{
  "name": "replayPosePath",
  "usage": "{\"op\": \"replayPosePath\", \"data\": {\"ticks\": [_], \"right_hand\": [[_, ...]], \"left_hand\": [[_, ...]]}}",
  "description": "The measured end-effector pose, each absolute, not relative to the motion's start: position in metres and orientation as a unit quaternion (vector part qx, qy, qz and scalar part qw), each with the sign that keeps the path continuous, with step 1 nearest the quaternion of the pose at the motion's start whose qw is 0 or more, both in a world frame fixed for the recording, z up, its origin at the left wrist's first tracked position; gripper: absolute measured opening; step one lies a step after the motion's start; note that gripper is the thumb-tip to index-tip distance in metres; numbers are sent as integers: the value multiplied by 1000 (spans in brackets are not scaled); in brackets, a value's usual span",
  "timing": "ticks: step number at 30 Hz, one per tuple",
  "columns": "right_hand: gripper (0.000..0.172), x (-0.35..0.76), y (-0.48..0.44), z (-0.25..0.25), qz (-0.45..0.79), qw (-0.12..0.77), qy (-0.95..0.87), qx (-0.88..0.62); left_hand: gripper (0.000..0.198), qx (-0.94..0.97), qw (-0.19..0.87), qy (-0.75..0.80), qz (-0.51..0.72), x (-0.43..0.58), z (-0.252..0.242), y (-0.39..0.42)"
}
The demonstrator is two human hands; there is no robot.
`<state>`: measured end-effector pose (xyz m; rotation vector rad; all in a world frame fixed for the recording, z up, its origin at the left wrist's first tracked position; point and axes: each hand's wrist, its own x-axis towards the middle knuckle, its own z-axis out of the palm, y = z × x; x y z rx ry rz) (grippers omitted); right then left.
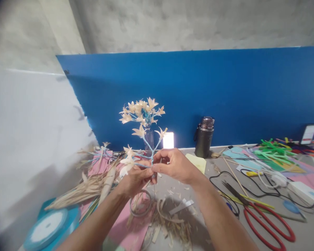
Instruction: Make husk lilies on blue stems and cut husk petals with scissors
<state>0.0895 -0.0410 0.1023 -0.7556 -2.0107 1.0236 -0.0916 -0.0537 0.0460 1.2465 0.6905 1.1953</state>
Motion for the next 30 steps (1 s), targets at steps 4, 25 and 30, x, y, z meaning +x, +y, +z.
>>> {"op": "replayPosePath", "data": {"ticks": [4, 25, 30], "right_hand": [[10, 91, -38, 103, 404, 350, -797, -283], [18, 93, -24, 94, 451, 314, -791, -268], [23, 98, -23, 96, 470, 284, -809, -212]], "left_hand": [[26, 546, 598, 309, 499, -97, 41, -50], [11, 580, 556, 350, 482, -97, 50, -53], [5, 580, 574, 342, 467, -98, 50, -53]]}}
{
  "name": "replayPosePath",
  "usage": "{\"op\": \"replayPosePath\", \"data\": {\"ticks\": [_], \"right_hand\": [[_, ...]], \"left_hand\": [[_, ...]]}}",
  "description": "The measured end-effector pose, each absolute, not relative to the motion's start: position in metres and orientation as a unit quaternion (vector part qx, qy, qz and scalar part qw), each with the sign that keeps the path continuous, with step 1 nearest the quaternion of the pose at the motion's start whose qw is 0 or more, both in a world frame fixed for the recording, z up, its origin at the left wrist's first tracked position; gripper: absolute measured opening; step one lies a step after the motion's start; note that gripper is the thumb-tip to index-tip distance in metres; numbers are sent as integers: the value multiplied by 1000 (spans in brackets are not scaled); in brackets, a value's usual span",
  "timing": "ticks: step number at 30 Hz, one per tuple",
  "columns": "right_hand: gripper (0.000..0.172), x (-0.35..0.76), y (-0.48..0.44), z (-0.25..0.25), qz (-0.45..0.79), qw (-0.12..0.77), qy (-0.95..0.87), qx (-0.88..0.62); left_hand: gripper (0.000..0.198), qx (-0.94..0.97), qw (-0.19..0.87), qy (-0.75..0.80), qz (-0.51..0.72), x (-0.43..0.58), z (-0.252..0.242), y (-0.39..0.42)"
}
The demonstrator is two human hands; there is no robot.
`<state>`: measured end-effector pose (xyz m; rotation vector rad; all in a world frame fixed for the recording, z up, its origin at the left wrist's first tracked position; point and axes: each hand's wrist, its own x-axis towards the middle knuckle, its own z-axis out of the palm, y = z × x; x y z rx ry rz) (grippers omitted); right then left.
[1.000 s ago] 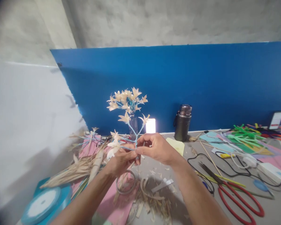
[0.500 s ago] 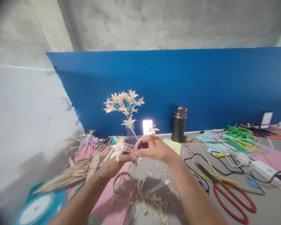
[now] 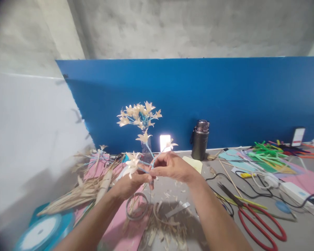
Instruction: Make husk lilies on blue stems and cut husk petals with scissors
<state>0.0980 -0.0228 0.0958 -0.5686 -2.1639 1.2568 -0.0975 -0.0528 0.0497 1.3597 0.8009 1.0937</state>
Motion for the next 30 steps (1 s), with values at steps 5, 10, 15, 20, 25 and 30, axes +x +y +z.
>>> {"op": "replayPosePath", "data": {"ticks": [5, 10, 15, 20, 25, 30], "right_hand": [[25, 98, -24, 98, 463, 288, -813, -204], [24, 96, -23, 93, 505, 296, -792, -175], [27, 92, -21, 88, 525, 315, -770, -178], [24, 93, -21, 90, 492, 313, -784, -214], [26, 92, -20, 88, 446, 326, -796, -247], [33, 87, -22, 85, 473, 359, -761, -262]], "left_hand": [[9, 615, 515, 371, 469, -94, 63, -61], [24, 644, 487, 362, 465, -96, 68, -62], [26, 685, 431, 381, 447, -99, 74, -64], [25, 686, 406, 403, 450, -98, 81, -66], [22, 657, 442, 385, 475, -96, 74, -64], [14, 607, 475, 394, 501, -96, 65, -61]]}}
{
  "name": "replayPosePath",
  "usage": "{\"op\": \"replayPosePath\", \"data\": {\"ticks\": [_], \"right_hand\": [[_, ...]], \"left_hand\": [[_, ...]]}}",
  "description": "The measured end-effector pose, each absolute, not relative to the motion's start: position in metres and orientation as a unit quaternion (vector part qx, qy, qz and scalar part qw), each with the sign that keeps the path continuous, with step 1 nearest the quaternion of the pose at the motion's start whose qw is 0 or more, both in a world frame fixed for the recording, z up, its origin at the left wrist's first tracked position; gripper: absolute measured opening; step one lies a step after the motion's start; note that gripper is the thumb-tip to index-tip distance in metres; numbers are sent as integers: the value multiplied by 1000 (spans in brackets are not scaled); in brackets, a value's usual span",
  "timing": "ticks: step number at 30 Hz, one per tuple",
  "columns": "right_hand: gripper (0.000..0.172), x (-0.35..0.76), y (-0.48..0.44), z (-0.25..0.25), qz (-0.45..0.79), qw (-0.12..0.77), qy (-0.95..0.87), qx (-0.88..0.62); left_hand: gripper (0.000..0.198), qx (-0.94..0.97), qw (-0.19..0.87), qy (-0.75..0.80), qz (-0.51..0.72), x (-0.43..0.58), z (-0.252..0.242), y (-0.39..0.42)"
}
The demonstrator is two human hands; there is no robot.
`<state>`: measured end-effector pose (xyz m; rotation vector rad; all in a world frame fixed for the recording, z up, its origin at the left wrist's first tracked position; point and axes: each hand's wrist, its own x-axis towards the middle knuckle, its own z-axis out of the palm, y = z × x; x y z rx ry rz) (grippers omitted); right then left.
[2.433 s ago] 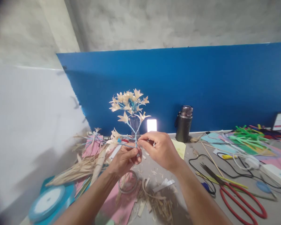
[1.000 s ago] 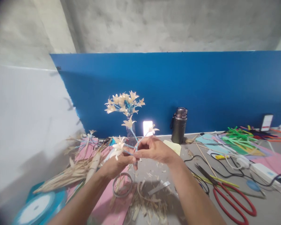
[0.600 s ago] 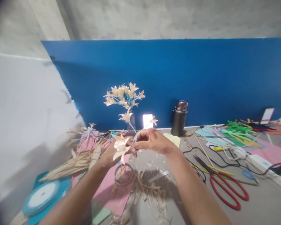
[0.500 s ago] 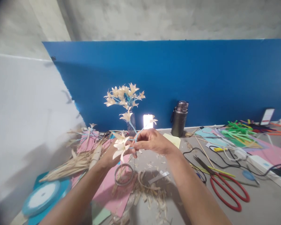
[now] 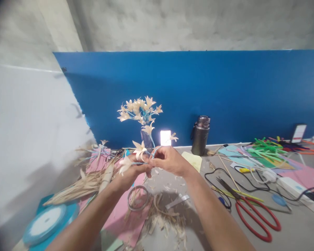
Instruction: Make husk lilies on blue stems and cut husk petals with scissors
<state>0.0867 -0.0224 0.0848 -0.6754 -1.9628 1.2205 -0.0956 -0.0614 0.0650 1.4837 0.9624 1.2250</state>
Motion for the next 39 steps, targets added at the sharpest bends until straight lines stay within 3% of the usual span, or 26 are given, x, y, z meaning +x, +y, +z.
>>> {"op": "replayPosePath", "data": {"ticks": [9, 11, 17, 20, 23, 30, 35, 39], "right_hand": [[30, 73, -32, 88, 401, 427, -742, -326], [29, 73, -30, 86, 433, 437, -726, -308], [35, 85, -18, 76, 644, 362, -665, -112], [35, 83, -18, 76, 629, 370, -673, -121], [37, 76, -20, 75, 595, 378, -689, -166], [38, 67, -19, 61, 686, 323, -639, -131], [32, 64, -16, 64, 756, 346, -537, -144], [34, 59, -14, 61, 772, 427, -444, -156]], "left_hand": [[26, 584, 342, 496, 544, -88, 72, -70], [28, 581, 376, 467, 551, -89, 73, -71], [27, 526, 634, 268, 499, -90, 70, -73], [26, 513, 689, 229, 458, -88, 68, -76], [28, 515, 716, 227, 414, -84, 65, -79], [31, 501, 732, 245, 391, -76, 63, -82], [33, 491, 689, 261, 465, -75, 65, -81], [33, 440, 637, 286, 565, -78, 67, -74]]}}
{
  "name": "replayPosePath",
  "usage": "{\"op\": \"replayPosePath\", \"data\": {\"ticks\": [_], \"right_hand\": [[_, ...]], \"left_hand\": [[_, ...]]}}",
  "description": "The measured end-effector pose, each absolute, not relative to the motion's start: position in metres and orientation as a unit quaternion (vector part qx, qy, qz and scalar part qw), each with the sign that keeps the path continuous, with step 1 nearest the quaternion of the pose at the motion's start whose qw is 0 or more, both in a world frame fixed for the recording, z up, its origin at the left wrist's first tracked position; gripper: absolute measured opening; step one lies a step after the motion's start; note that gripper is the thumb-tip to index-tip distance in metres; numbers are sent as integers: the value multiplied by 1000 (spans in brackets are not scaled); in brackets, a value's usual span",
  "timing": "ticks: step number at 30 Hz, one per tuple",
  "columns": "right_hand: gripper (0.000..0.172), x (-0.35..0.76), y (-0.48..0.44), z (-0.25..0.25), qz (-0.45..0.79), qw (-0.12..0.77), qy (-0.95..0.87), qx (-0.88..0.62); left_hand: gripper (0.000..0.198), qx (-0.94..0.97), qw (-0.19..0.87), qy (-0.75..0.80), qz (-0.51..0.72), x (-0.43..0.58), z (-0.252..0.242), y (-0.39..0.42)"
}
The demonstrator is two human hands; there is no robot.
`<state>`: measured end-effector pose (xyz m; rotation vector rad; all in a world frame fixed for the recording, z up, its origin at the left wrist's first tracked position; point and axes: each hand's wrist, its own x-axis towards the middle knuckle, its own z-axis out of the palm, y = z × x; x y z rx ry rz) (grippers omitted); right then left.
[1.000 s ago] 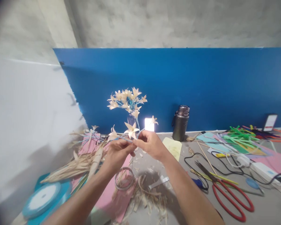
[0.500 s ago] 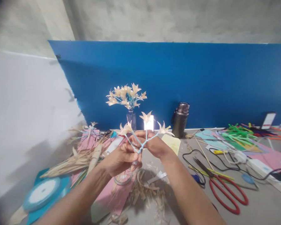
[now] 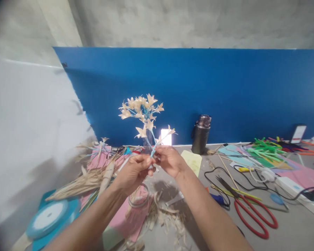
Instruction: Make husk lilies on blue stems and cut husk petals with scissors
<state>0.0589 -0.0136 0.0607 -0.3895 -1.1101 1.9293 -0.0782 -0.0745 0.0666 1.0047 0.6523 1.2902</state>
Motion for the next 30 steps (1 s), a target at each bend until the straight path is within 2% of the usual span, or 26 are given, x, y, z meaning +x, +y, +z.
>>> {"op": "replayPosePath", "data": {"ticks": [4, 6, 8, 11, 15, 19, 22, 24, 27, 30], "right_hand": [[36, 45, -26, 47, 749, 526, -363, -174], [35, 39, -36, 39, 695, 588, -361, -202], [33, 38, -48, 35, 573, 652, -411, -278], [27, 47, -65, 39, 271, 691, -548, -385], [16, 62, -79, 61, -88, 633, -700, -318], [27, 54, -82, 84, -263, 469, -763, -360], [27, 39, -83, 89, -277, 365, -768, -447], [21, 36, -88, 86, -241, 350, -780, -460], [24, 49, -96, 75, -132, 455, -786, -398], [17, 71, -91, 69, 88, 543, -732, -403]], "left_hand": [[30, 438, 590, 287, 615, -80, 67, -69], [29, 442, 572, 289, 627, -80, 67, -69], [28, 445, 551, 311, 634, -81, 68, -69], [24, 462, 513, 367, 624, -83, 69, -70], [16, 511, 469, 404, 596, -82, 68, -73], [25, 575, 381, 401, 603, -69, 60, -75], [26, 534, 422, 373, 630, -63, 51, -72], [24, 494, 467, 363, 637, -65, 49, -66], [19, 457, 537, 327, 629, -74, 49, -58], [24, 458, 579, 285, 612, -81, 48, -56]]}}
